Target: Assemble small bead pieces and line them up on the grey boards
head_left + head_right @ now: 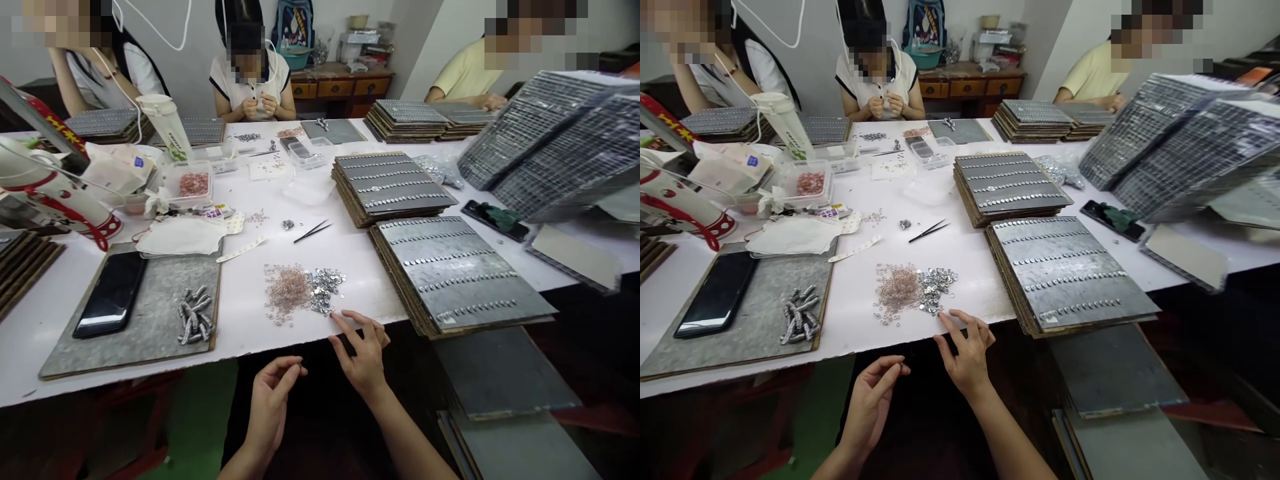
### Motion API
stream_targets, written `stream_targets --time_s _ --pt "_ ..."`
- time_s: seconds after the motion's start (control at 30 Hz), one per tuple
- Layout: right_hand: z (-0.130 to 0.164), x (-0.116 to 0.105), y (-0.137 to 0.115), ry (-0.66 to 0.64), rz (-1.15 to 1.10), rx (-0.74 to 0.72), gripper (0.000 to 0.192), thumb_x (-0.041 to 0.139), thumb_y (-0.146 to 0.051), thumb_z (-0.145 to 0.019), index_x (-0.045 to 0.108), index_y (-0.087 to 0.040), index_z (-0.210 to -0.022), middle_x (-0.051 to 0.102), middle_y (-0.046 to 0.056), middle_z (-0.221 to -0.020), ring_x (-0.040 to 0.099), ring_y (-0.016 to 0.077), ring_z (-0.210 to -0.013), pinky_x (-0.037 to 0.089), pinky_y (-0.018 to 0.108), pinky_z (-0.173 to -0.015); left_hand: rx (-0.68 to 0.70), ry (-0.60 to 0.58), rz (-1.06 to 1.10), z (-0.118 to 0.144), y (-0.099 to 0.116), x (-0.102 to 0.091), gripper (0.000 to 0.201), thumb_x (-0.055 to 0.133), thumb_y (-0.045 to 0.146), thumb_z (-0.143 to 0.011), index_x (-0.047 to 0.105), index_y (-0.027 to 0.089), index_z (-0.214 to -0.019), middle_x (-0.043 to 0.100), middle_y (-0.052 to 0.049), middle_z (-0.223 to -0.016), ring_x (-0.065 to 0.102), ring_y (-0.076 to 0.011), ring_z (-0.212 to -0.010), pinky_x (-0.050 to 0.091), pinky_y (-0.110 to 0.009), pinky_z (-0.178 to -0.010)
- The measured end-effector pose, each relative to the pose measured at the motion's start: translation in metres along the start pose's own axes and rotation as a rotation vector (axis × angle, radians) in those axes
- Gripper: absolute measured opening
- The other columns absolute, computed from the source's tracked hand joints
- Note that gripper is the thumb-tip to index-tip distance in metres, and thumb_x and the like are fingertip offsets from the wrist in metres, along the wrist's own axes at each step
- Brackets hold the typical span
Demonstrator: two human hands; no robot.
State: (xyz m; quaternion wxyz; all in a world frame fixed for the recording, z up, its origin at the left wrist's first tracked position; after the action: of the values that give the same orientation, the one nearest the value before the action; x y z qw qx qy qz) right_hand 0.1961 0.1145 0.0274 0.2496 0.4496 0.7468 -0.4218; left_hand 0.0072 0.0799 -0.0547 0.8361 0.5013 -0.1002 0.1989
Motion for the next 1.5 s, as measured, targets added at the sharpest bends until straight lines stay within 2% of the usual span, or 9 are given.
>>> stream_targets --time_s 0.2,0.33,0.57,0.7,0.87,1.0,1.13,1.3,1.5 --pt "-0.001 -0.010 0.001 0.037 -0.103 -0.035 0.016 0.065 -0.022 -0.086 0.070 -0.031 -0.097 0.066 0.000 -0.094 0.055 0.0173 -0.091 0.036 0.035 -0.083 0.024 0.005 -0.031 -0.001 0.002 0.000 0.027 0.082 0.035 -0.068 0.076 0.017 -0.087 0.074 -0.006 -0.079 0.066 -0.0174 -0.079 0.050 -0.028 -0.080" --pt "-0.009 -0.013 0.003 0.037 -0.118 -0.013 0.006 0.066 -0.021 -0.084 0.069 -0.027 -0.085 0.066 0.000 -0.088 0.056 0.0174 -0.087 0.036 0.035 -0.080 0.038 -0.012 -0.057 -0.001 0.002 0.002 0.026 0.081 0.033 -0.069 0.076 0.018 -0.090 0.075 -0.006 -0.082 0.068 -0.0173 -0.081 0.051 -0.026 -0.080" --pt "-0.013 -0.018 0.007 0.165 -0.152 0.050 0.003 0.070 -0.021 -0.081 0.070 -0.024 -0.082 0.066 0.001 -0.083 0.057 0.0164 -0.082 0.041 0.034 -0.079 0.082 -0.015 -0.087 0.004 0.007 0.000 0.022 0.079 0.031 -0.072 0.076 0.019 -0.090 0.076 -0.005 -0.083 0.070 -0.0179 -0.082 0.052 -0.025 -0.080" --pt "-0.013 -0.020 0.002 0.175 -0.217 0.014 0.009 0.070 -0.016 -0.081 0.069 -0.025 -0.084 0.068 0.000 -0.081 0.059 0.0160 -0.080 0.044 0.033 -0.078 0.102 -0.014 -0.086 0.004 0.008 -0.002 0.021 0.079 0.031 -0.072 0.076 0.019 -0.089 0.076 -0.005 -0.080 0.071 -0.0171 -0.080 0.053 -0.024 -0.079" --pt "-0.006 -0.013 -0.019 0.016 -0.417 -0.021 0.015 0.066 -0.011 -0.081 0.065 -0.024 -0.089 0.069 0.000 -0.080 0.062 0.0149 -0.076 0.048 0.031 -0.073 0.121 -0.015 -0.094 0.003 0.008 -0.005 0.020 0.079 0.030 -0.072 0.076 0.020 -0.089 0.076 -0.004 -0.081 0.070 -0.0159 -0.079 0.053 -0.022 -0.077" --pt "0.008 0.009 -0.038 -0.213 -0.615 0.085 0.009 0.065 -0.015 -0.082 0.064 -0.024 -0.085 0.067 -0.002 -0.072 0.060 0.0120 -0.065 0.048 0.027 -0.067 0.156 -0.017 -0.131 0.005 0.012 -0.005 0.019 0.079 0.030 -0.071 0.077 0.020 -0.087 0.077 -0.004 -0.083 0.071 -0.0170 -0.079 0.054 -0.022 -0.076" --pt "0.017 0.028 -0.053 -0.388 -0.798 0.191 0.008 0.063 -0.020 -0.083 0.061 -0.021 -0.076 0.062 -0.001 -0.070 0.058 0.0120 -0.066 0.047 0.025 -0.062 0.249 -0.031 -0.212 0.009 0.023 -0.004 0.016 0.075 0.029 -0.075 0.078 0.021 -0.089 0.077 -0.006 -0.087 0.071 -0.0188 -0.082 0.056 -0.024 -0.076" --pt "0.017 0.041 -0.056 -0.444 -0.897 0.285 0.011 0.063 -0.024 -0.083 0.059 -0.020 -0.073 0.056 -0.001 -0.070 0.053 0.0107 -0.066 0.045 0.023 -0.061 0.380 -0.046 -0.300 0.015 0.036 -0.001 0.014 0.069 0.026 -0.081 0.078 0.021 -0.090 0.077 -0.006 -0.088 0.072 -0.0196 -0.082 0.057 -0.026 -0.077" --pt "0.019 0.046 -0.054 -0.437 -0.912 0.327 0.012 0.064 -0.028 -0.082 0.058 -0.020 -0.075 0.054 -0.002 -0.070 0.052 0.0102 -0.064 0.044 0.023 -0.060 0.498 -0.055 -0.350 0.022 0.046 0.000 0.013 0.067 0.022 -0.083 0.077 0.023 -0.091 0.077 -0.004 -0.088 0.072 -0.0182 -0.083 0.058 -0.025 -0.077"
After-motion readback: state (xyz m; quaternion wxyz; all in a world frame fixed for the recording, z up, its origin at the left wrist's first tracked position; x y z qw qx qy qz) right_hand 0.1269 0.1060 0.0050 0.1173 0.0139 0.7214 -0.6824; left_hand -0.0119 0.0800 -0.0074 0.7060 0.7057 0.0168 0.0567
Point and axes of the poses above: each hand's wrist, its own z-axis away from the middle knuckle, its own x-axis out of the palm, y = z × x, the point moved 9 cm from there along -z, towards the middle knuckle
